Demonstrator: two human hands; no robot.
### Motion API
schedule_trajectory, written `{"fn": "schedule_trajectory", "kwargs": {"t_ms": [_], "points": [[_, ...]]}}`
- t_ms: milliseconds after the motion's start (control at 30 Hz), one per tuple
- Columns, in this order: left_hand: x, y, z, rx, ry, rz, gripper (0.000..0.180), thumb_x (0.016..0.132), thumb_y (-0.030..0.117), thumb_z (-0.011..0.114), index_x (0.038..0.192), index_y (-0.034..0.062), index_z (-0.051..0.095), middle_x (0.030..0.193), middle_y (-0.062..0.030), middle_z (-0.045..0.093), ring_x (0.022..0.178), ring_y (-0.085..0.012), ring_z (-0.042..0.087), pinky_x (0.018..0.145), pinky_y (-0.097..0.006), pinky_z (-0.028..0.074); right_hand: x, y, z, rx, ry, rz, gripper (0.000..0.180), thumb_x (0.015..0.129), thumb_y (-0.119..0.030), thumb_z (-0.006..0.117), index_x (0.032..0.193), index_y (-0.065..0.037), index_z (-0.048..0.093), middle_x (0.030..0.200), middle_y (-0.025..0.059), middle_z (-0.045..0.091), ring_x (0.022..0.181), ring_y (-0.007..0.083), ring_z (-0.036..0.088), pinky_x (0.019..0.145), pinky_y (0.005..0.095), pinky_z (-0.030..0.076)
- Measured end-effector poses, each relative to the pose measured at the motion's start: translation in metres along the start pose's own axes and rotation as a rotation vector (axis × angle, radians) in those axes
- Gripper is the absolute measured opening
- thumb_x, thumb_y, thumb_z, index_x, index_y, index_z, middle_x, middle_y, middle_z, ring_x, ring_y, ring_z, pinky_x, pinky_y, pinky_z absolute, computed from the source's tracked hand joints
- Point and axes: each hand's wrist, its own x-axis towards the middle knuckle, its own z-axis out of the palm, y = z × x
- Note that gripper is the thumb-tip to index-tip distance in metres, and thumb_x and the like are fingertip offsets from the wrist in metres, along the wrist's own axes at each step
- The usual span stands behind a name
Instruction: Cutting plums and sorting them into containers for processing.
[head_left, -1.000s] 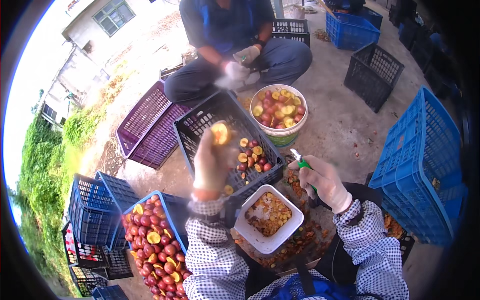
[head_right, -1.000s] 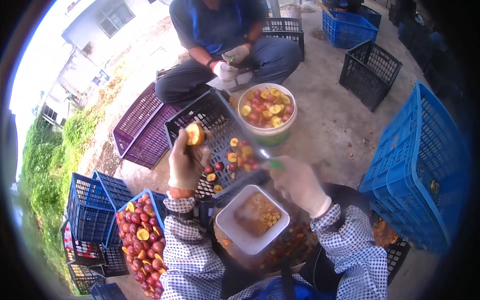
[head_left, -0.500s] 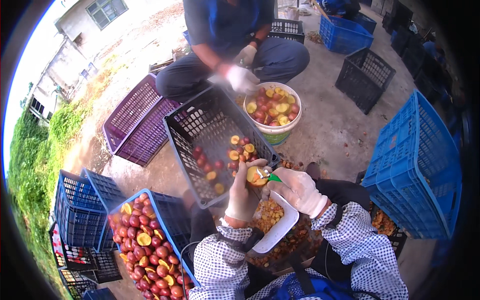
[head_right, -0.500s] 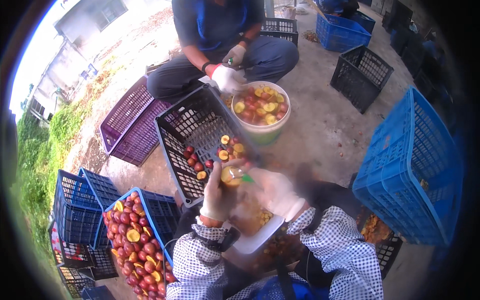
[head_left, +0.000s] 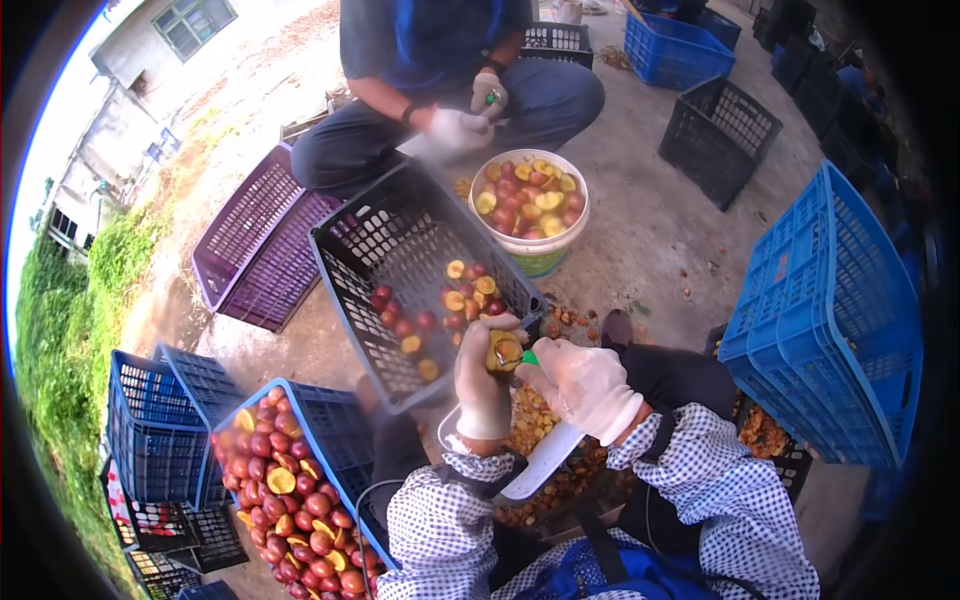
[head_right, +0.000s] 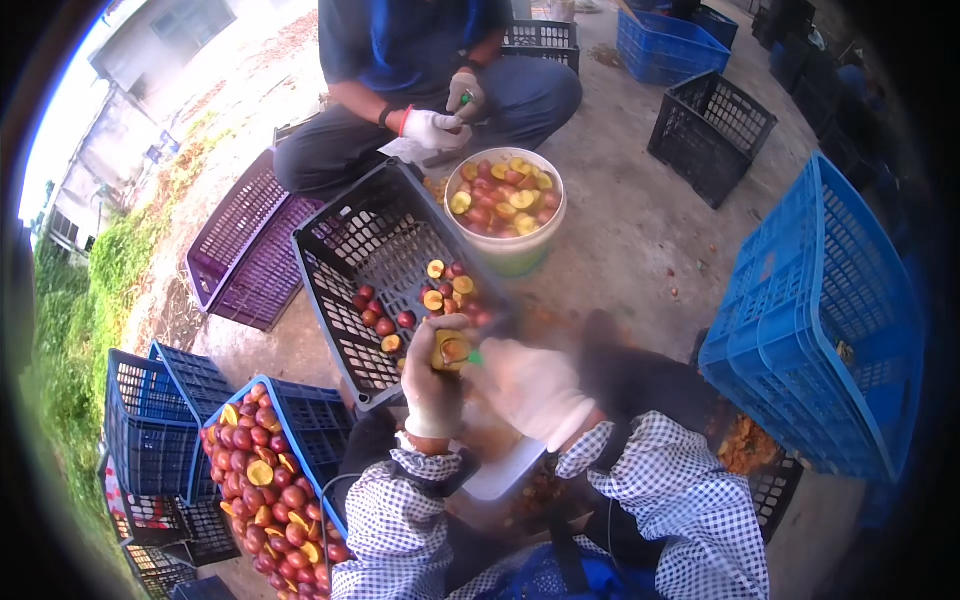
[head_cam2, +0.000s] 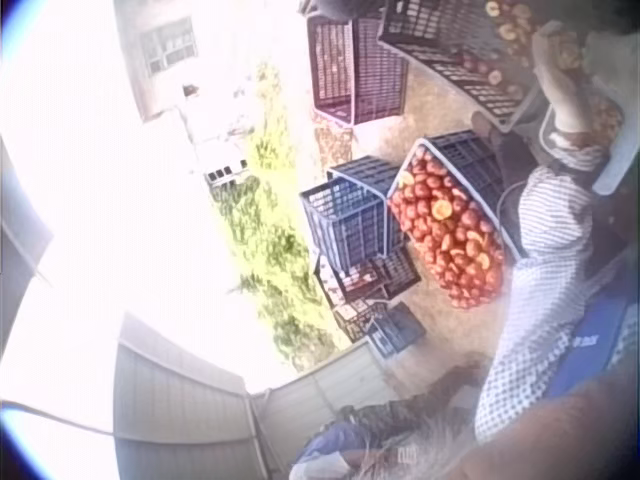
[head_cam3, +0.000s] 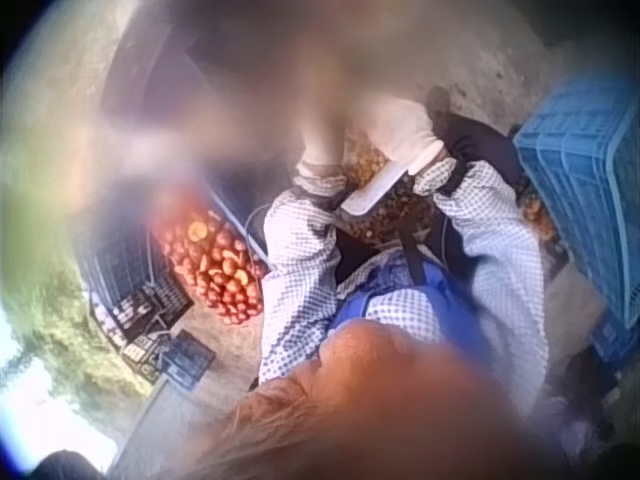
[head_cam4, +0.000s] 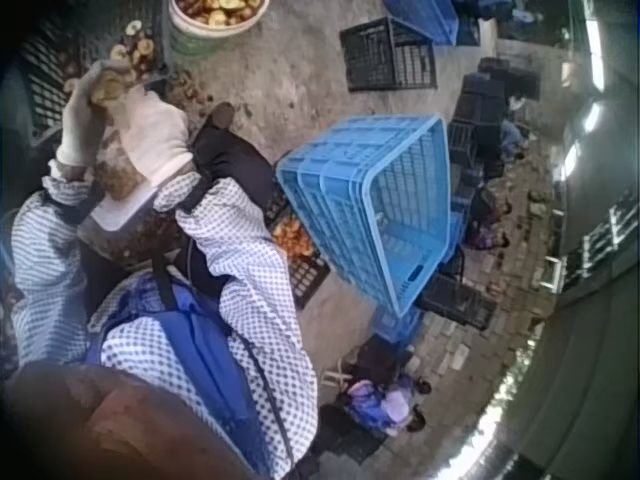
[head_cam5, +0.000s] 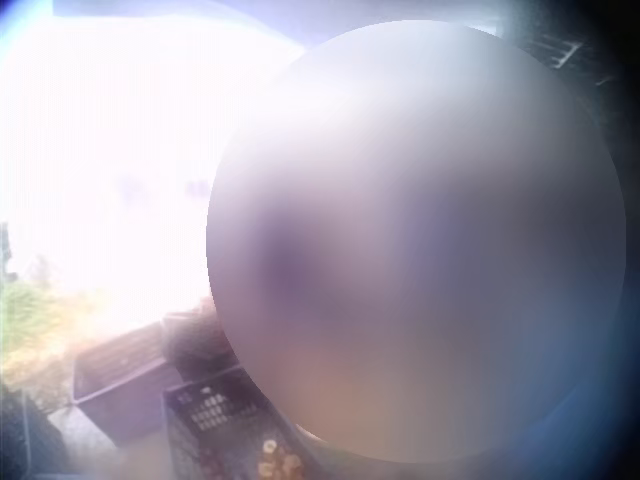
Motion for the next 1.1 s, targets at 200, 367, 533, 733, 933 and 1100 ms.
{"fn": "schedule_trajectory", "kwargs": {"t_ms": [200,367,533,733,933,1100], "points": [[0.008,-0.014,-0.016,0.399,0.042,0.198,0.033,0.1,0.022,0.04,0.09,0.0011,0.064,0.083,-0.0077,0.062,0.072,-0.0146,0.058,0.066,-0.027,0.044,-0.003,0.001,0.01,-0.033,-0.115,0.057,0.031,0.094,-0.034,0.063,0.09,-0.005,0.055,0.072,0.0185,0.063,0.07,0.0382,0.066,0.057,0.0454,0.051],[0.009,-0.013,-0.018,0.587,0.059,0.236,0.032,0.097,0.02,0.04,0.088,-0.0002,0.063,0.081,-0.0096,0.063,0.072,-0.017,0.06,0.068,-0.03,0.046,-0.004,0.012,0.021,0.023,-0.139,0.023,0.034,0.095,-0.038,0.06,0.091,-0.004,0.055,0.072,0.0196,0.064,0.069,0.0398,0.067,0.057,0.0478,0.052],[0.005,-0.006,-0.007,0.479,0.13,0.198,0.034,0.098,0.021,0.039,0.089,-0.0005,0.064,0.083,-0.01,0.064,0.076,-0.0173,0.062,0.07,-0.029,0.047,-0.003,0.007,0.032,-0.057,-0.061,0.048,0.034,0.095,-0.038,0.06,0.091,-0.004,0.055,0.072,0.0195,0.064,0.069,0.0382,0.068,0.056,0.0459,0.053],[0.008,-0.004,-0.01,0.582,0.152,0.326,0.041,0.101,0.027,0.035,0.087,0.0006,0.064,0.077,-0.0042,0.061,0.07,-0.0126,0.057,0.062,-0.026,0.044,-0.006,0.014,0.041,0.394,-0.175,0.131,0.02,0.093,-0.022,0.062,0.105,-0.006,0.062,0.089,0.0175,0.067,0.082,0.0385,0.068,0.064,0.0424,0.055],[0.007,0.009,-0.009,0.721,-0.015,0.437,0.039,0.101,0.026,0.04,0.086,-0.0003,0.065,0.072,-0.0023,0.058,0.061,-0.011,0.053,0.056,-0.026,0.041,0.001,0.04,0.029,0.495,-0.255,-0.168,0.025,0.089,-0.018,0.06,0.111,-0.007,0.064,0.103,0.0168,0.065,0.088,0.0353,0.066,0.069,0.0418,0.054],[0.008,0.003,-0.01,0.66,-0.051,0.491,0.027,0.098,0.009,0.045,0.084,-0.0033,0.064,0.074,-0.0078,0.062,0.06,-0.013,0.055,0.056,-0.028,0.044,0.005,0.016,0.002,0.109,-0.384,0.18,0.037,0.099,-0.04,0.052,0.099,-0.005,0.064,0.087,0.0184,0.067,0.082,0.032,0.067,0.072,0.0399,0.053]]}}
